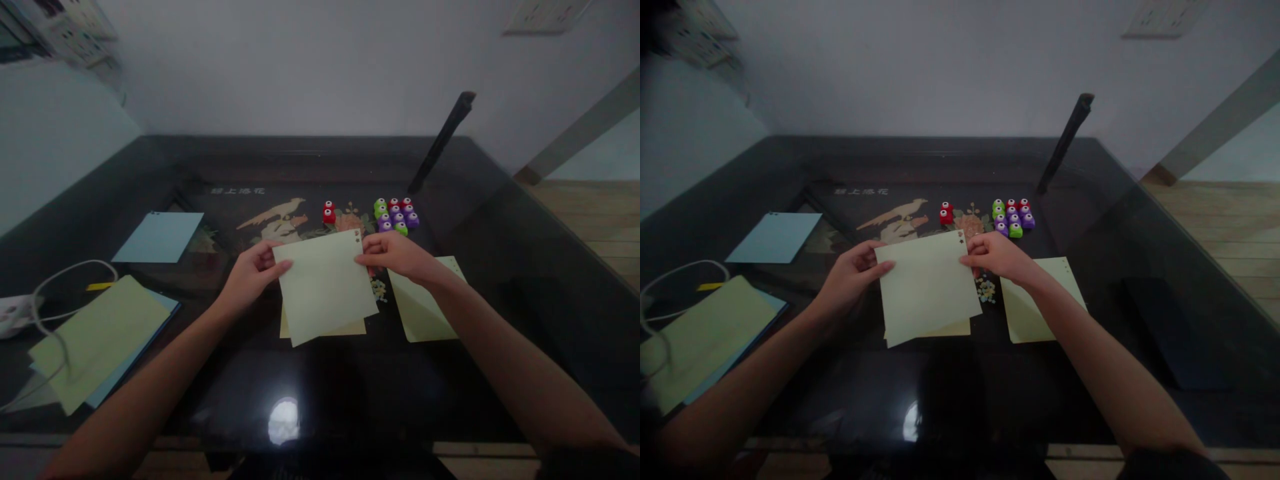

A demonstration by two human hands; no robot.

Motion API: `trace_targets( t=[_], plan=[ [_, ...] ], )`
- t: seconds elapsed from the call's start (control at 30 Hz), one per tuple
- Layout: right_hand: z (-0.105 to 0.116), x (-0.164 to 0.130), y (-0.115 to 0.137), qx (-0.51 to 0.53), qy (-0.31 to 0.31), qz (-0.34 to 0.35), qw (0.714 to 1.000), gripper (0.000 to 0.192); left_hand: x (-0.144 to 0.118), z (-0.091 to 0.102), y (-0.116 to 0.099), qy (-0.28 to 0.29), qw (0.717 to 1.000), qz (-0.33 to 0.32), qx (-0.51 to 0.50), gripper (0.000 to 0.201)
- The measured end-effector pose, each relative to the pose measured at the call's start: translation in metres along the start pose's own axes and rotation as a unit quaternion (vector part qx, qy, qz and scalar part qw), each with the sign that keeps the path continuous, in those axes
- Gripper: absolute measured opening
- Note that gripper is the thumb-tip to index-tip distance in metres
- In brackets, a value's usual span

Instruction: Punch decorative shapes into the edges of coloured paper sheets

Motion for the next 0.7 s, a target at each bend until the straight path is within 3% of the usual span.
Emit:
trace_targets(
  t=[0.13,0.3,0.43,0.53,0.7],
  plan=[
    [0.002,-0.010,0.005,0.032,0.007,-0.018,0.999,0.015,-0.003,-0.002,0.001,0.027,0.998,0.027,-0.040,0.035],
    [-0.005,-0.008,0.002,0.042,0.036,-0.042,0.998,0.020,-0.006,-0.003,0.015,0.124,0.988,0.096,0.010,0.037],
    [-0.006,-0.005,0.000,0.024,0.037,-0.044,0.998,0.023,-0.007,-0.006,0.016,0.141,0.982,0.121,0.034,0.040],
    [0.002,-0.002,-0.002,0.012,-0.004,-0.025,1.000,0.023,-0.006,-0.007,0.018,0.132,0.984,0.111,0.050,0.039],
    [0.012,0.030,-0.005,-0.038,-0.169,-0.013,0.985,0.020,-0.001,-0.005,0.027,0.142,0.984,0.079,0.071,0.039]
  ],
)
Point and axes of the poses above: each hand's wrist, its own x-axis towards the middle knuckle, its own z-axis out of the back of the hand, y = z × x, the point moved 1 cm from there along x, towards the middle knuckle, and after that the axes turned 11 degrees about -z, right-handed, at the moved point
